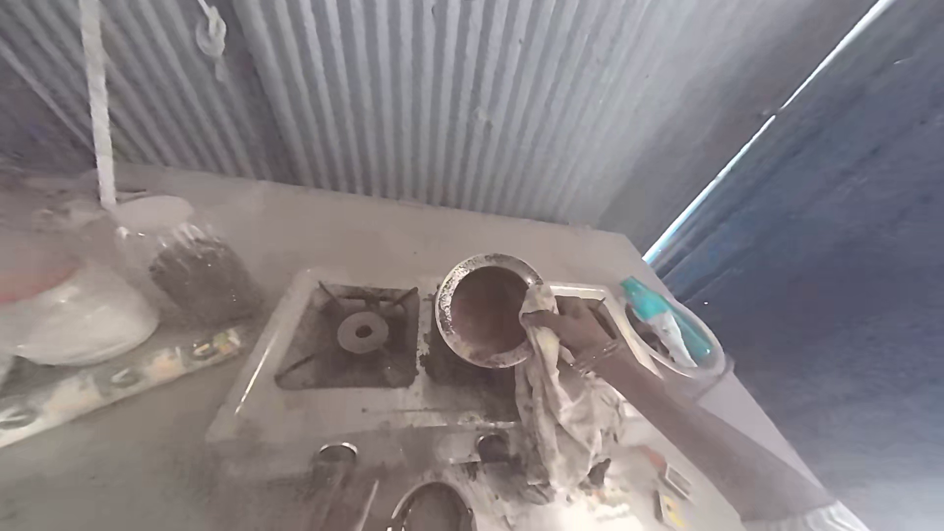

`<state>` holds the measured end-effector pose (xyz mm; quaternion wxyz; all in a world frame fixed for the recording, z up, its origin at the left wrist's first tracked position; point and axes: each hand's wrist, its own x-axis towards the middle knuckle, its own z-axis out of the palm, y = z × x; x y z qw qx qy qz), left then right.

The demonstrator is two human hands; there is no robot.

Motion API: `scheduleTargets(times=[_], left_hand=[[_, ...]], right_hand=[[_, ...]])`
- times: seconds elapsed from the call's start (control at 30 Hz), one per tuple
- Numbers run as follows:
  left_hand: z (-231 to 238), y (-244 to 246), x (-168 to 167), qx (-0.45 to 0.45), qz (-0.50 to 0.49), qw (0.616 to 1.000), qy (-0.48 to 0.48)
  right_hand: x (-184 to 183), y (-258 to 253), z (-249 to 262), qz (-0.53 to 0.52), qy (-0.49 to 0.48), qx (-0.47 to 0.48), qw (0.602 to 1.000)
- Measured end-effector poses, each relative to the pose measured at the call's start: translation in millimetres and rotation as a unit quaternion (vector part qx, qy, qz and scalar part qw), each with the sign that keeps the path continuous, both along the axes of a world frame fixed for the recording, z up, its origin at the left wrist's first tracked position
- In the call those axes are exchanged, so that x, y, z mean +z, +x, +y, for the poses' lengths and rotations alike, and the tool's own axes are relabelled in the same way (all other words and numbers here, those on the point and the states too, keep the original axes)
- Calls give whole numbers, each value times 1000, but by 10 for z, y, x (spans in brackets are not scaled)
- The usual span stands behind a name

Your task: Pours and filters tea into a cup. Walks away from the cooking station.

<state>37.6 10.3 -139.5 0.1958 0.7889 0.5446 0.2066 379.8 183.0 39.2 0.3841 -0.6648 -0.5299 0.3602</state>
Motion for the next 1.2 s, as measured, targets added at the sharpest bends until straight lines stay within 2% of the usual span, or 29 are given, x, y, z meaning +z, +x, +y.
scheduleTargets(times=[0.07, 0.23, 0.37, 0.53, 0.7, 0.83, 0.87, 0.93, 1.0, 1.2], left_hand=[[39, -11, -32, -15, -1, 1000, 0], [72, 31, -26, -50, -28, 998, 26], [89, 47, -19, -57, 4, 997, 54], [102, 65, 35, -72, 26, 997, 15], [73, 63, 2, -79, -9, 997, -3], [118, 80, 157, -69, 53, 991, -105], [117, 84, 136, -61, 59, 992, -93], [100, 93, -59, -41, 19, 998, 38], [108, 96, -184, -37, 15, 993, 113], [81, 99, -212, -40, 20, 986, 160]], right_hand=[[3, -42, -91, -19, 9, 7, 1000], [-46, -104, -370, -46, 113, 64, 990], [-101, -164, -601, -48, 160, 90, 982], [-178, -289, -875, -36, 181, 99, 978], [-340, -340, -1050, -33, 224, 144, 963], [-444, -367, -1133, -62, 242, 163, 954], [-458, -372, -1145, -77, 240, 162, 954], [-490, -373, -1161, -99, 239, 159, 953], [-519, -364, -1172, -112, 245, 159, 950], [-557, -372, -1213, -142, 255, 153, 944]])
